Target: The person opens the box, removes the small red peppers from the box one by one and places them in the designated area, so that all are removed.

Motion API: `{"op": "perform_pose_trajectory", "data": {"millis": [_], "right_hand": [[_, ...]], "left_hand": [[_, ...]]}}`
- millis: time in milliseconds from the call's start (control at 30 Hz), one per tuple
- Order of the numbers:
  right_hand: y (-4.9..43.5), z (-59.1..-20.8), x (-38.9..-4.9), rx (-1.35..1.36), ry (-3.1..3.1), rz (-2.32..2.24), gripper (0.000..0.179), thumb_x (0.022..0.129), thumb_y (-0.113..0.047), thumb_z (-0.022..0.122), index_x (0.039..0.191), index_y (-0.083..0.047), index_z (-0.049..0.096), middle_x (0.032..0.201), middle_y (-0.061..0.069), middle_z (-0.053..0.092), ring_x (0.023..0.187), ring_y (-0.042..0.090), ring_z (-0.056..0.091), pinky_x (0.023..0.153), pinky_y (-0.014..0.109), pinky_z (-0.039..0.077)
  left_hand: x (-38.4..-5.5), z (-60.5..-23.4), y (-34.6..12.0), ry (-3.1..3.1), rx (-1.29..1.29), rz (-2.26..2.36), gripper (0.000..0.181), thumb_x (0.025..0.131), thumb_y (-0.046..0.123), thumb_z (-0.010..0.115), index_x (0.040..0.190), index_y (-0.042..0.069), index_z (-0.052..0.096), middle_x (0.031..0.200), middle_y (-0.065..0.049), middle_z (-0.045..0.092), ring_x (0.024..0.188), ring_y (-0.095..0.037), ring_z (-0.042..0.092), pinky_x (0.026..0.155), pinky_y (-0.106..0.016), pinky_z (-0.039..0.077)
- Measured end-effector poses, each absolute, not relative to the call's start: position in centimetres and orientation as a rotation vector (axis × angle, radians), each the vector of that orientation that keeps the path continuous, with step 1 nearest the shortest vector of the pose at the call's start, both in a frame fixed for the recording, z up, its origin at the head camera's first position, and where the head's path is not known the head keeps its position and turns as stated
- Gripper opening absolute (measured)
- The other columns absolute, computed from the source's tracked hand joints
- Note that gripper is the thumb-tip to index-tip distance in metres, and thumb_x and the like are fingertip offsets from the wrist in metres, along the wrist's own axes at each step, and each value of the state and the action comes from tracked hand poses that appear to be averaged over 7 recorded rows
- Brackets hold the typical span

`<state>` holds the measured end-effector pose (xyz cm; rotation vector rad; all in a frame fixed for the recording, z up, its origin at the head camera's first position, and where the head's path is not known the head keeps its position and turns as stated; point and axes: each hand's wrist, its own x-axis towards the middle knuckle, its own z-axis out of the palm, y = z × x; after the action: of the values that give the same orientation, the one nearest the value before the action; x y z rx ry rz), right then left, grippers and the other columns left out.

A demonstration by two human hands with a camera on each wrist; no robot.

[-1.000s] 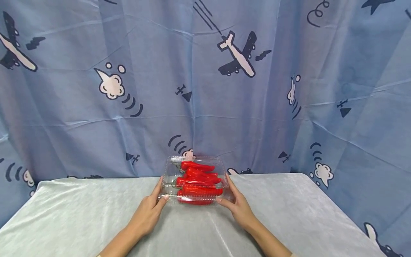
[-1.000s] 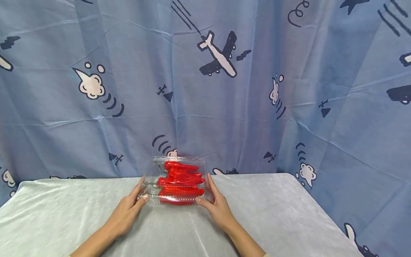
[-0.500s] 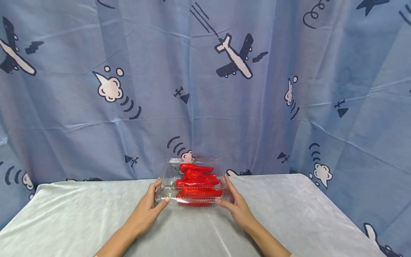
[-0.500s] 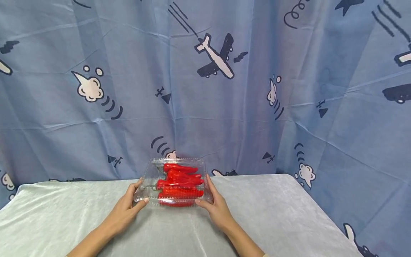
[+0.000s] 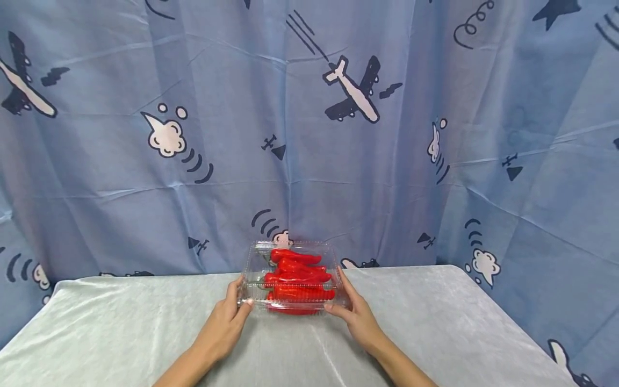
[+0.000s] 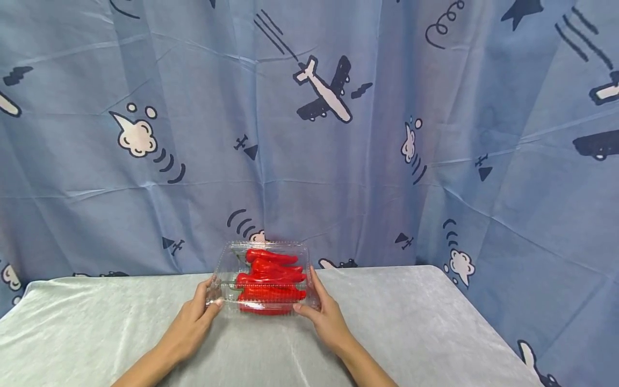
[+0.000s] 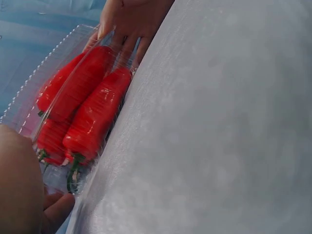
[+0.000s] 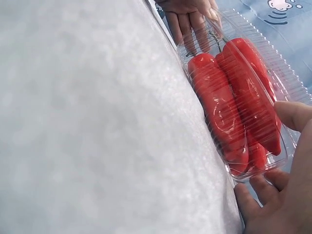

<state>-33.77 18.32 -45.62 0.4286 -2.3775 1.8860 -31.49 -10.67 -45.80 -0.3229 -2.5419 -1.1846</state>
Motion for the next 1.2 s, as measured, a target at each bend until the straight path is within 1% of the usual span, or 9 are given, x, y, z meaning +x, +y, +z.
{"op": "perform_pose_trajectory", "data": {"millis": [200,433,567,833,900,967,1067,1133,1200], "right_hand": [[18.11,-45.54,-33.76,0.422,-2.368,1.885,0.086,0.091,-0.012,0.07,0.162,-0.014,0.022,0.161,0.023,0.036,0.143,0.043,0.044,0.104,0.039,0.054],[17.99,-45.49,-33.78,0.421,-2.392,1.854,0.086,0.092,-0.014,0.069,0.162,-0.014,0.021,0.165,0.021,0.027,0.149,0.043,0.035,0.108,0.044,0.05],[18.05,-45.5,-33.83,0.42,-2.398,1.827,0.086,0.091,-0.014,0.07,0.162,-0.012,0.021,0.165,0.021,0.028,0.149,0.043,0.035,0.11,0.047,0.048],[18.14,-45.61,-33.88,0.421,-2.372,1.836,0.085,0.09,-0.011,0.07,0.162,-0.01,0.023,0.162,0.022,0.035,0.145,0.042,0.042,0.108,0.045,0.05],[18.13,-45.61,-33.84,0.424,-2.37,1.842,0.085,0.091,-0.012,0.07,0.162,-0.011,0.023,0.161,0.022,0.036,0.143,0.043,0.044,0.107,0.042,0.052],[18.14,-45.63,-33.83,0.44,-2.361,1.857,0.085,0.091,-0.011,0.069,0.162,-0.011,0.023,0.161,0.022,0.036,0.143,0.042,0.045,0.105,0.036,0.053],[18.23,-45.63,-33.82,0.463,-2.351,1.862,0.081,0.092,-0.008,0.067,0.161,-0.01,0.025,0.163,0.02,0.032,0.147,0.04,0.039,0.102,0.02,0.05],[18.29,-45.61,-33.79,0.478,-2.344,1.862,0.079,0.092,-0.006,0.066,0.16,-0.008,0.026,0.164,0.019,0.031,0.147,0.039,0.038,0.1,0.014,0.048],[18.33,-45.59,-33.8,0.474,-2.349,1.856,0.077,0.092,-0.006,0.065,0.16,-0.007,0.028,0.164,0.018,0.031,0.148,0.038,0.035,0.099,0.01,0.044]], "left_hand": [[-31.48,-45.93,-10.76,-2.521,-0.344,-1.145,0.052,0.105,0.022,0.049,0.152,0.004,0.037,0.136,-0.028,0.062,0.126,-0.044,0.061,0.108,-0.057,0.046],[-31.48,-45.94,-11.03,-2.526,-0.338,-1.129,0.05,0.106,0.023,0.048,0.152,0.003,0.038,0.136,-0.027,0.062,0.127,-0.044,0.06,0.108,-0.057,0.046],[-31.53,-46.03,-11.04,-2.524,-0.34,-1.113,0.048,0.107,0.024,0.046,0.15,0.003,0.04,0.136,-0.026,0.063,0.125,-0.045,0.061,0.108,-0.057,0.046],[-31.53,-46.0,-10.92,-2.479,-0.381,-1.098,0.044,0.108,0.025,0.044,0.145,0.002,0.045,0.13,-0.024,0.067,0.119,-0.045,0.065,0.104,-0.057,0.049],[-31.5,-45.99,-10.93,-2.471,-0.378,-1.09,0.043,0.108,0.025,0.045,0.145,0.003,0.046,0.129,-0.024,0.068,0.117,-0.045,0.066,0.103,-0.057,0.05],[-31.49,-45.97,-10.96,-2.463,-0.381,-1.08,0.042,0.107,0.024,0.046,0.144,0.003,0.047,0.127,-0.023,0.069,0.115,-0.044,0.068,0.102,-0.056,0.051],[-31.57,-45.83,-11.07,-2.461,-0.338,-1.097,0.038,0.107,0.021,0.047,0.141,0.005,0.05,0.105,-0.017,0.077,0.095,-0.032,0.074,0.091,-0.052,0.057],[-31.55,-45.64,-11.16,-2.472,-0.308,-1.101,0.038,0.107,0.02,0.046,0.142,0.005,0.051,0.086,-0.008,0.075,0.082,-0.022,0.071,0.083,-0.047,0.057],[-31.44,-45.44,-11.15,-2.484,-0.266,-1.114,0.039,0.107,0.02,0.046,0.143,0.006,0.05,0.073,0.001,0.067,0.075,-0.014,0.064,0.079,-0.044,0.055]]}}
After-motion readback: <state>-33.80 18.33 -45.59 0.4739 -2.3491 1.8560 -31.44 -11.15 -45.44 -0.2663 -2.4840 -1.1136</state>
